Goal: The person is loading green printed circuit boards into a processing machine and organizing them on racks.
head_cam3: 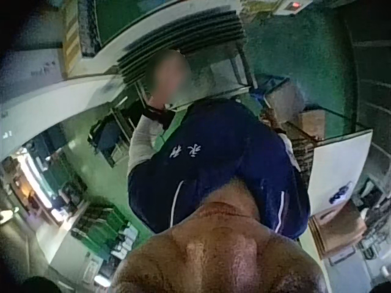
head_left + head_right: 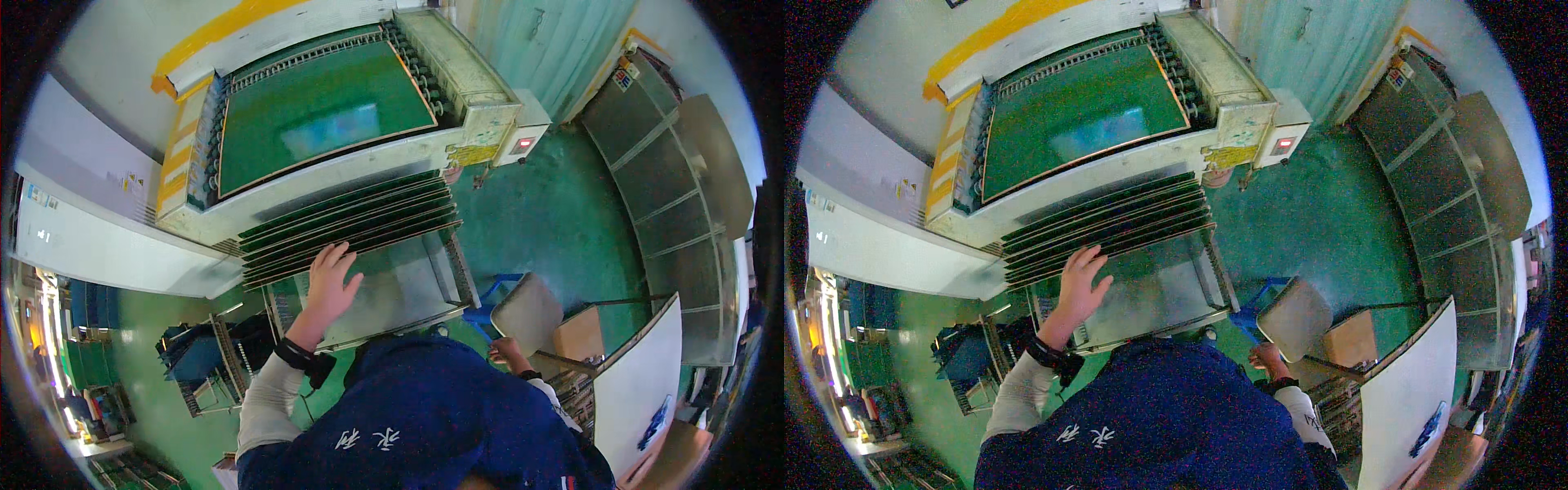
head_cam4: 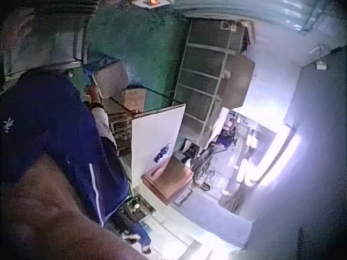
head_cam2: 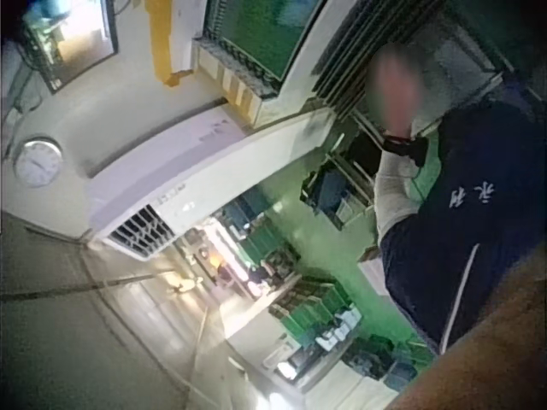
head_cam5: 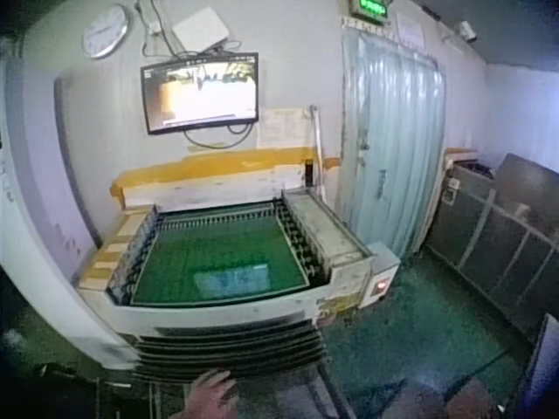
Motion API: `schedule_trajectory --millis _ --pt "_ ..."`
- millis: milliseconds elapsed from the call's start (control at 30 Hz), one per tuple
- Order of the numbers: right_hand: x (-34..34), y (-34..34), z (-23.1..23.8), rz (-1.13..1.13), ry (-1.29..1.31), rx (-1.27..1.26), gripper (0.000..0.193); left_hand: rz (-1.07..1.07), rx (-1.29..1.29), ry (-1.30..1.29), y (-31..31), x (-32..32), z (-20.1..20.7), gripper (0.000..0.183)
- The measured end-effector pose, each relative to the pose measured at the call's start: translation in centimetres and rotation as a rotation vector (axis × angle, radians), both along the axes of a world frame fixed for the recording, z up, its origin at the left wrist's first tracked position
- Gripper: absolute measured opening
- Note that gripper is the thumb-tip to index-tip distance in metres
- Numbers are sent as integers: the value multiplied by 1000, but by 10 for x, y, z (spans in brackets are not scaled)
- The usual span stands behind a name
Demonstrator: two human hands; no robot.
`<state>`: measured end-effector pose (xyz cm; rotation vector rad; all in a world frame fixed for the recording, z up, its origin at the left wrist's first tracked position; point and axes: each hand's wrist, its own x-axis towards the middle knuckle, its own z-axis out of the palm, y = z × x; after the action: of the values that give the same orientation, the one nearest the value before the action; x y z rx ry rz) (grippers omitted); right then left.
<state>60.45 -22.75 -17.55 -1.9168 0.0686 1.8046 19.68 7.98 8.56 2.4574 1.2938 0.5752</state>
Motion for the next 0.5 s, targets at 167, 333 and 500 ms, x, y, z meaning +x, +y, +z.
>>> schedule_trajectory --millis 167,333,500 --pt "11 2 -4 203 -39 145 15 44 -9 96 -25 1 -3 51" --pt "25 -12 -31 98 -37 224 18 13 18 126 -31 6 -4 55" --pt "19 10 -16 70 1 44 16 18 -16 188 -46 10 3 58"
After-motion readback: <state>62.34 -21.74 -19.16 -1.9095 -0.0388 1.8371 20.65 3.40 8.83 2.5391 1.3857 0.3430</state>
